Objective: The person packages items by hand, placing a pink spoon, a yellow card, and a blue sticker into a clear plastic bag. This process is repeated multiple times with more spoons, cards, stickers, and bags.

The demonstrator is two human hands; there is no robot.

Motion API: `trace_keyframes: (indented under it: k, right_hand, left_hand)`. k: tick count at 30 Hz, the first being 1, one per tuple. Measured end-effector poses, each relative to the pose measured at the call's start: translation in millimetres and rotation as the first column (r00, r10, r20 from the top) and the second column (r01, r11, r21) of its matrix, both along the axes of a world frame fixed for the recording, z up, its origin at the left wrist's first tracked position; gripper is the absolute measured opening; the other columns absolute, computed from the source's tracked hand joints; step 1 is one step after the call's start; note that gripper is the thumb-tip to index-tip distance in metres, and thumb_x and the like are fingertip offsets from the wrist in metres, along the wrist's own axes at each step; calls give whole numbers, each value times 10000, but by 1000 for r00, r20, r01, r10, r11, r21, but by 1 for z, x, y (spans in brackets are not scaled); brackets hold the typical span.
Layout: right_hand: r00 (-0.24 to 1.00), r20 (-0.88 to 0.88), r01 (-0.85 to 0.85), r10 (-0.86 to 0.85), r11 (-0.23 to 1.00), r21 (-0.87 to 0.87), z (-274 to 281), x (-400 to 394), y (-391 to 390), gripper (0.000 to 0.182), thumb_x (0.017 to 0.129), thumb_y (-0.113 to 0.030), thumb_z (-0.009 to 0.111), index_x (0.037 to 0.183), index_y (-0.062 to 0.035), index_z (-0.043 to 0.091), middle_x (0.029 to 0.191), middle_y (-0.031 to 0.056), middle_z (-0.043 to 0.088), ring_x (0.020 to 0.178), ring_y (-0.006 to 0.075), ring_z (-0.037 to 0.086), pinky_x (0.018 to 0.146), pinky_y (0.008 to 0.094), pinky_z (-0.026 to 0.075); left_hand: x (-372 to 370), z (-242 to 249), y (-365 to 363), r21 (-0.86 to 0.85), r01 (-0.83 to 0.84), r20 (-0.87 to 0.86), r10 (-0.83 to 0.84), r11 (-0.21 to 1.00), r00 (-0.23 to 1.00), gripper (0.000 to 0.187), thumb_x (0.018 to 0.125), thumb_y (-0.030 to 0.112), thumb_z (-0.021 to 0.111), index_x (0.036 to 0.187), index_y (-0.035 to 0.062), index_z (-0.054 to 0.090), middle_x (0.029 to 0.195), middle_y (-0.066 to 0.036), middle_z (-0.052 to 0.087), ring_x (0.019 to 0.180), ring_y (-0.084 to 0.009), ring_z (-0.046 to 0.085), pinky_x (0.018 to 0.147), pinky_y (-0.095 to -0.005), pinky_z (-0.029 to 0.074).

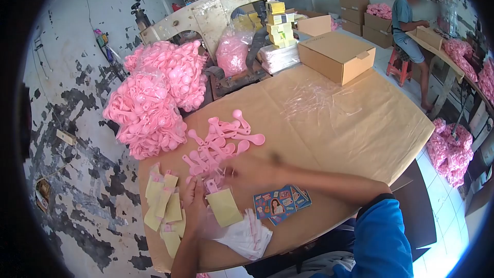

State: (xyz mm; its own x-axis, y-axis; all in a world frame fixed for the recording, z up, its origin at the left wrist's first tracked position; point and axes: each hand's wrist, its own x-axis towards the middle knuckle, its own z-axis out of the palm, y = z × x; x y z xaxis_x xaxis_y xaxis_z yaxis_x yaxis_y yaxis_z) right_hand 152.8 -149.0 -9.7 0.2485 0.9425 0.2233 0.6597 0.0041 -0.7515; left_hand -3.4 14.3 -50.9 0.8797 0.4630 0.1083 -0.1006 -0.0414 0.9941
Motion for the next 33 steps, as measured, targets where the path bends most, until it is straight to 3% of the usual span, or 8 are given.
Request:
trace_keyframes:
  k: [7, 8, 9, 12, 15, 20, 26, 33]
  right_hand:
    - [847, -530, -168, 41, 966, -195, 22, 120, -84, 167, 850, -19, 549, 981, -29, 653, 923, 67, 673, 806, 138, 634, 699, 270, 506]
    - [926, 270, 300, -264, 948, -102, -18, 144, -99, 169, 825, -4, 560, 963, -25, 656, 890, 75, 675, 782, 154, 634, 693, 278, 504]
    - [299, 820, 502, -488, 811, 300, -23, 146, -97, 172, 801, 10, 571, 946, -21, 659, 856, 84, 677, 759, 169, 634, 687, 287, 502]
    - [791, 272, 537, -548, 835, 118, -18, 144, -97, 194, 764, 28, 588, 943, -8, 653, 841, 97, 664, 720, 200, 619, 684, 305, 495]
    - [810, 255, 492, -528, 849, 194, -9, 124, -82, 202, 811, -34, 557, 988, 0, 648, 937, 138, 671, 814, 259, 644, 731, 340, 506]
    - [951, -244, 244, -192, 949, 201, -7, 20, -31, 321, 911, -278, 617, 1116, -31, 590, 849, 83, 641, 743, 140, 593, 677, 290, 490]
    - [959, -231, 174, -165, 985, 20, -8, -31, -9, 554, 807, -380, 732, 1154, 20, 567, 767, 123, 627, 651, 173, 616, 575, 301, 484]
    - [941, -220, 306, -259, 927, 216, -15, -28, -6, 395, 828, -262, 720, 1086, 16, 608, 708, 84, 610, 627, 122, 584, 560, 279, 466]
  left_hand:
    - [5, 12, -6, -140, -50, 1, 51, 989, 999, 275, 1019, 201, 418, 1172, 7, 540, 953, -10, 608, 813, -63, 573, 687, -210, 479]
    - [4, 11, -7, -131, -51, -3, 51, 990, 999, 279, 1019, 200, 418, 1179, 6, 538, 960, -12, 611, 818, -65, 578, 690, -210, 483]
    - [5, 10, -8, -161, -39, 6, 41, 986, 999, 281, 1019, 200, 418, 1189, 10, 536, 970, -14, 613, 826, -68, 583, 693, -212, 489]
    - [4, 11, -6, -217, -6, 11, 9, 976, 1000, 288, 1017, 198, 421, 1214, 19, 530, 999, -19, 621, 839, -75, 598, 696, -217, 502]
    - [4, 11, -5, -259, -33, -7, 32, 965, 999, 292, 1014, 198, 427, 1231, 27, 523, 1009, -19, 627, 825, -74, 605, 678, -215, 510]
    - [4, 13, -13, -197, -25, 8, 27, 980, 1000, 296, 1012, 203, 435, 1234, 31, 527, 1000, -19, 631, 806, -69, 616, 644, -206, 520]
    - [0, 15, -24, -77, 54, 24, -53, 996, 998, 320, 1017, 216, 422, 1224, -3, 529, 1023, -46, 633, 856, -94, 631, 649, -214, 531]
    - [0, 11, -27, 77, 66, 41, -69, 995, 997, 341, 1009, 218, 442, 1248, -7, 533, 940, -39, 641, 760, -79, 632, 598, -209, 535]
